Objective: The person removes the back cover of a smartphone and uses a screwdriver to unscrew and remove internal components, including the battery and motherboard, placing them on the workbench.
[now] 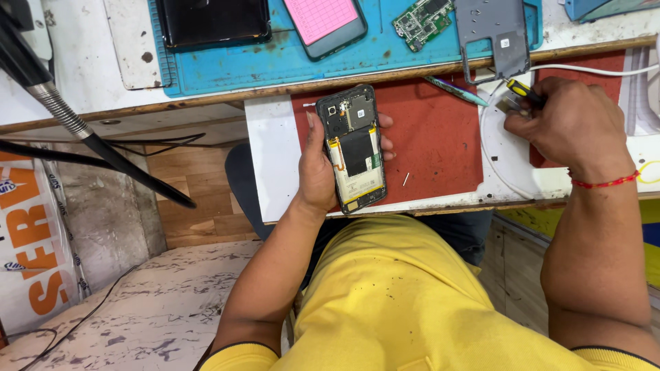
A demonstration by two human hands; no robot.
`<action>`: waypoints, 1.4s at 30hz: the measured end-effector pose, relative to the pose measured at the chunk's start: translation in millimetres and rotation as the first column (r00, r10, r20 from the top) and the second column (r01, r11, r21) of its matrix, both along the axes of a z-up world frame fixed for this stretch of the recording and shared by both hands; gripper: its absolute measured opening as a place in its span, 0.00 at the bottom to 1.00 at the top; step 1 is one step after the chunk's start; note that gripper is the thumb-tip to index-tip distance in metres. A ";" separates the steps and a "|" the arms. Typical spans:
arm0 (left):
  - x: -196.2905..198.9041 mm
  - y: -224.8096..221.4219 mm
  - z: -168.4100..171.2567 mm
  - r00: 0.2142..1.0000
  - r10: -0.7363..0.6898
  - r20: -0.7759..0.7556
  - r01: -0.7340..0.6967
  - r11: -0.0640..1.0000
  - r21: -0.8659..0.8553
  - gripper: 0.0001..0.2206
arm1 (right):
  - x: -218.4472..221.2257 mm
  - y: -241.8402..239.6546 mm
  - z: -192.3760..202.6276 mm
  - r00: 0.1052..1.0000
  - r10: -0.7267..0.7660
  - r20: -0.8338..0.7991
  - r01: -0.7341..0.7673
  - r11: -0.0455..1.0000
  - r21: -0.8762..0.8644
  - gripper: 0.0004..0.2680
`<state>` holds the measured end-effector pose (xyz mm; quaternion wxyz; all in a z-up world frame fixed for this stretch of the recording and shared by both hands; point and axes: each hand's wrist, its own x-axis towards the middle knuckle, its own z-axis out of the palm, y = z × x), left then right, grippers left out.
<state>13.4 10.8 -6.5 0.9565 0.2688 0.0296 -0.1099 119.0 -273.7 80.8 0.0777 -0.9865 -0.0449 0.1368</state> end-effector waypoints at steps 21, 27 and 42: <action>-2.1 0.9 -4.5 1.000 -0.022 -0.022 0.022 1.000 0.006 0.36 | -81.5 -61.6 -4.7 0.991 -0.133 -0.006 0.132 0.977 0.169 0.05; 0.6 -1.5 -5.8 0.999 -0.034 0.001 0.034 0.997 -0.067 0.37 | -81.5 -56.8 -11.8 0.988 -0.134 0.081 0.112 0.966 0.235 0.03; -3.0 0.6 -12.0 0.998 0.024 0.066 -0.013 0.986 -0.164 0.37 | -105.6 25.3 -15.1 0.932 0.016 0.363 -0.291 0.630 0.719 0.05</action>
